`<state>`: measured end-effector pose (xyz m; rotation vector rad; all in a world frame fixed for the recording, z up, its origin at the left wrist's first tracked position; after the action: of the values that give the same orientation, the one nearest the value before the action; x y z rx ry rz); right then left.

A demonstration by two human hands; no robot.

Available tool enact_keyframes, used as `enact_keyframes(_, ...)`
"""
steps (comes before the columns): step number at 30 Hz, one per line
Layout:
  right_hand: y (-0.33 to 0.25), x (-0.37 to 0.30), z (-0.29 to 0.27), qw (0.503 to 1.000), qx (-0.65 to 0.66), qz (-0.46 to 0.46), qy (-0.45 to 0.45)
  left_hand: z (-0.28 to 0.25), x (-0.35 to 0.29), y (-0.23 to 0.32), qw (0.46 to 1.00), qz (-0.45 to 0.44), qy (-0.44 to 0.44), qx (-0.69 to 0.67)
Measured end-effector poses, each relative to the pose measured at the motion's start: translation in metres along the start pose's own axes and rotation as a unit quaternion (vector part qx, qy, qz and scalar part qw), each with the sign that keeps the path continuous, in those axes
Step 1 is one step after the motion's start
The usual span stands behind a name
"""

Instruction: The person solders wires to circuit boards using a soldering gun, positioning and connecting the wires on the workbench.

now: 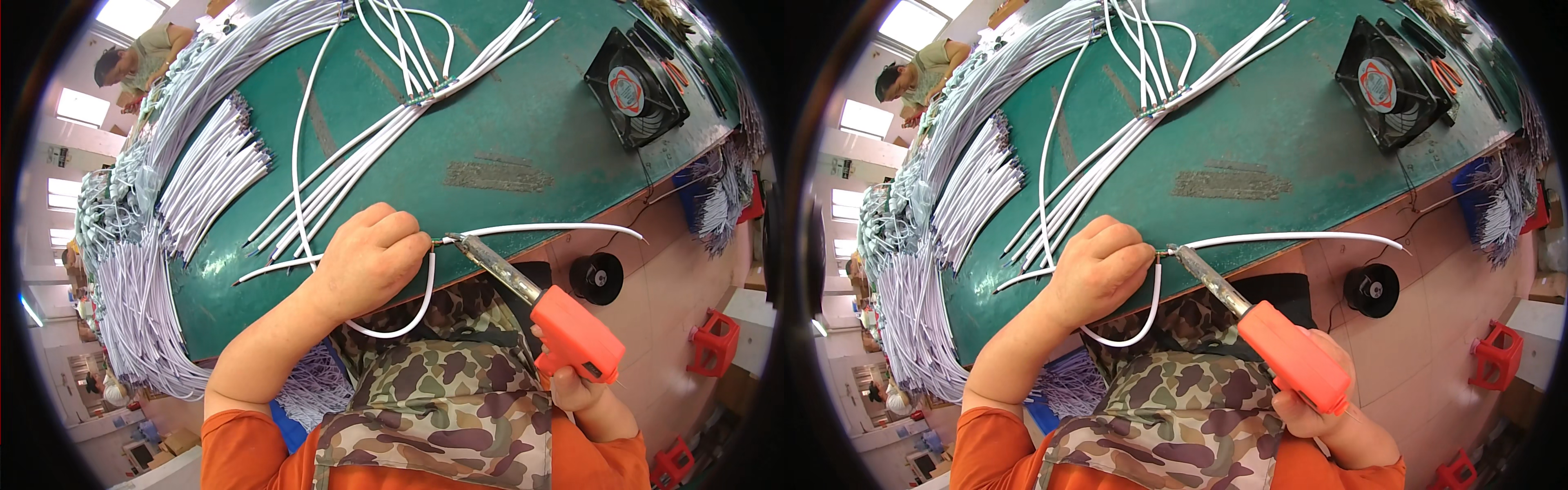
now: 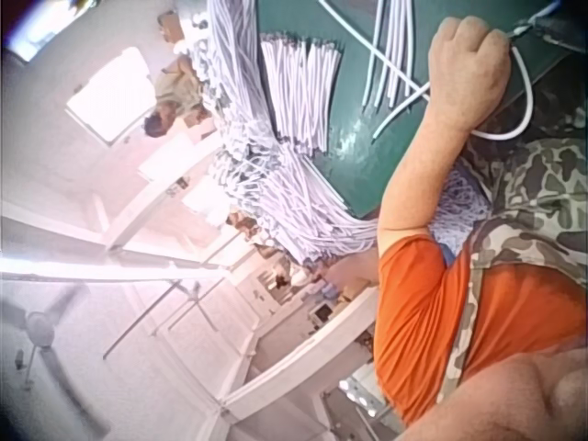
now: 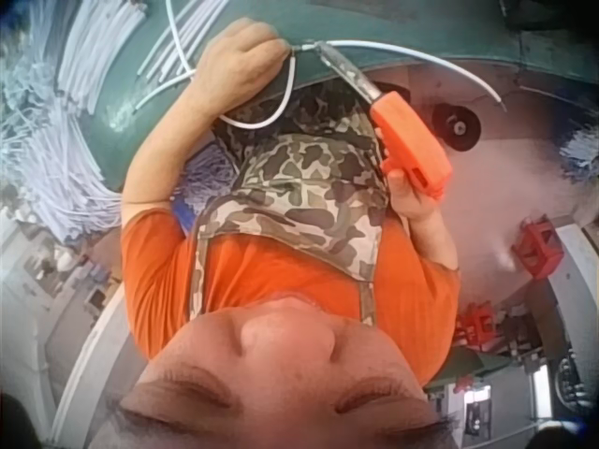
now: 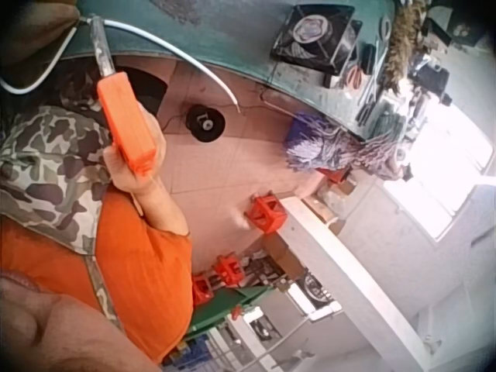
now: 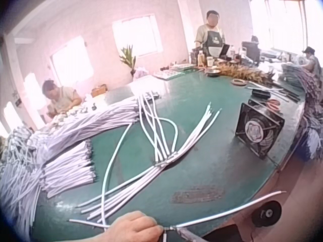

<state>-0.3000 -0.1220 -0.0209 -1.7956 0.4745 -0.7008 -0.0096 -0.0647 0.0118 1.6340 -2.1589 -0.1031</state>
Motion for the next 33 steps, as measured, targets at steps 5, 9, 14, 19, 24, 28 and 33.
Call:
enact_keyframes(5,-0.002,0.003,-0.001,1.000,0.003,-0.008,-0.002,-0.001,0.000,0.001,1.000,0.001,0.001,0.005)
enact_keyframes(9,-0.006,0.002,-0.005,1.000,-0.004,-0.007,-0.013,-0.008,0.004,0.006,0.999,-0.028,-0.021,0.036)
enact_keyframes(14,-0.027,-0.007,-0.038,0.991,0.003,0.016,0.132,-0.040,0.000,-0.002,0.958,-0.199,-0.140,-0.152)
enact_keyframes(19,-0.051,0.002,-0.086,0.947,0.085,-0.149,0.271,-0.072,-0.008,-0.005,0.872,-0.281,-0.092,-0.390)
enact_keyframes(24,-0.054,-0.002,-0.097,0.939,0.094,-0.200,0.263,-0.076,-0.012,0.011,0.803,-0.181,-0.023,-0.567)
enact_keyframes(28,-0.049,-0.007,-0.092,0.937,0.093,-0.219,0.254,-0.090,-0.013,0.026,0.748,-0.113,0.039,-0.652)
enact_keyframes(33,-0.051,0.003,-0.087,0.923,0.190,-0.234,0.240,-0.152,-0.027,0.041,0.613,0.152,0.206,-0.748)
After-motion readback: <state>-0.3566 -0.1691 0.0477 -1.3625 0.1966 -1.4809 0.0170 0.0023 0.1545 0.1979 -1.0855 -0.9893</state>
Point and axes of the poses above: each hand's wrist, its own x-axis towards the middle knuckle, its own z-axis out of the palm, y = z × x, the point moved 4 cm from there along x, towards the middle knuckle, and after that the axes turned 6 degrees about -y, right-handed, at the moved point
